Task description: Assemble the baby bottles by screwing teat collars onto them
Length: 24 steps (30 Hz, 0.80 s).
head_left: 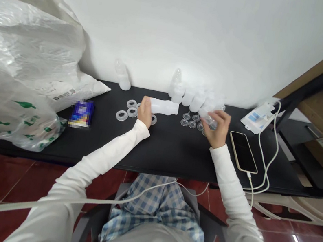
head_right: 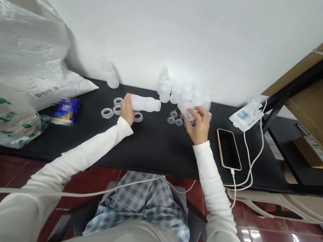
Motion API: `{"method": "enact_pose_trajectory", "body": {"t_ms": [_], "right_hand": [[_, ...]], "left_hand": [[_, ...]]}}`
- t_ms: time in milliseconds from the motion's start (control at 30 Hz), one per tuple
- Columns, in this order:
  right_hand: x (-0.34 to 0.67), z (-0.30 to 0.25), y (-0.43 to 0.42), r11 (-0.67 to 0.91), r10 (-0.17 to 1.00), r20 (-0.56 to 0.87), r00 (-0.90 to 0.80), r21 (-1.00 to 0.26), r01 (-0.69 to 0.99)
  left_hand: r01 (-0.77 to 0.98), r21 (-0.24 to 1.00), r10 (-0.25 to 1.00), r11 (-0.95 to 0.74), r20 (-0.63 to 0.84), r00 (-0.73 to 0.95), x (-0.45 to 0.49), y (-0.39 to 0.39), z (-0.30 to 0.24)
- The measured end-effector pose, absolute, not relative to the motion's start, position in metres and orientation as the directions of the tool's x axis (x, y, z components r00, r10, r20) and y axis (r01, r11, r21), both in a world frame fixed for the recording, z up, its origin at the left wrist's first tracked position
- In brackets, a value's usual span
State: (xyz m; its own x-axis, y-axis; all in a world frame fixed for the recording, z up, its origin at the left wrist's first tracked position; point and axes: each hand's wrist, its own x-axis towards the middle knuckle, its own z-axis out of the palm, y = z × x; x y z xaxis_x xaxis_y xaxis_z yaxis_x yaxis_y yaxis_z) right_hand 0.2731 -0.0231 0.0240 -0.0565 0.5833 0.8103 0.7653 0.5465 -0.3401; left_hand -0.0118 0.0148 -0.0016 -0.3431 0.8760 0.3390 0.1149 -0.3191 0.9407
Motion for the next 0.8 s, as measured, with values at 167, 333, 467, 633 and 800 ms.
{"method": "enact_pose_trajectory", "body": {"t_ms": [167, 333, 467, 633, 800], "right_hand": [[0.288, 0.033, -0.025, 0.521, 0.628, 0.698, 0.344, -0.705, 0.480], [0.290, 0.027, -0.015, 0.451, 0.815, 0.401, 0.419, -0.892, -0.022], [0.290, 0.026, -0.012, 0.451, 0.802, 0.406, 0.439, -0.892, 0.002], [0.286, 0.024, -0.010, 0.478, 0.768, 0.430, 0.475, -0.878, 0.021], [0.283, 0.022, -0.009, 0.464, 0.772, 0.425, 0.474, -0.885, 0.037]], "left_hand": [[-0.015, 0.955, 0.921, -0.296, 0.281, -0.269, -0.003, 0.014, 0.001], [-0.058, 0.956, 0.953, -0.287, 0.279, -0.117, -0.001, 0.027, -0.005], [0.034, 0.965, 0.965, -0.260, 0.261, -0.004, -0.002, 0.034, -0.011], [0.286, 0.941, 0.983, -0.180, 0.164, 0.080, 0.013, 0.039, -0.010], [0.606, 0.792, 0.997, -0.065, 0.077, 0.006, 0.042, 0.053, -0.007]]}}
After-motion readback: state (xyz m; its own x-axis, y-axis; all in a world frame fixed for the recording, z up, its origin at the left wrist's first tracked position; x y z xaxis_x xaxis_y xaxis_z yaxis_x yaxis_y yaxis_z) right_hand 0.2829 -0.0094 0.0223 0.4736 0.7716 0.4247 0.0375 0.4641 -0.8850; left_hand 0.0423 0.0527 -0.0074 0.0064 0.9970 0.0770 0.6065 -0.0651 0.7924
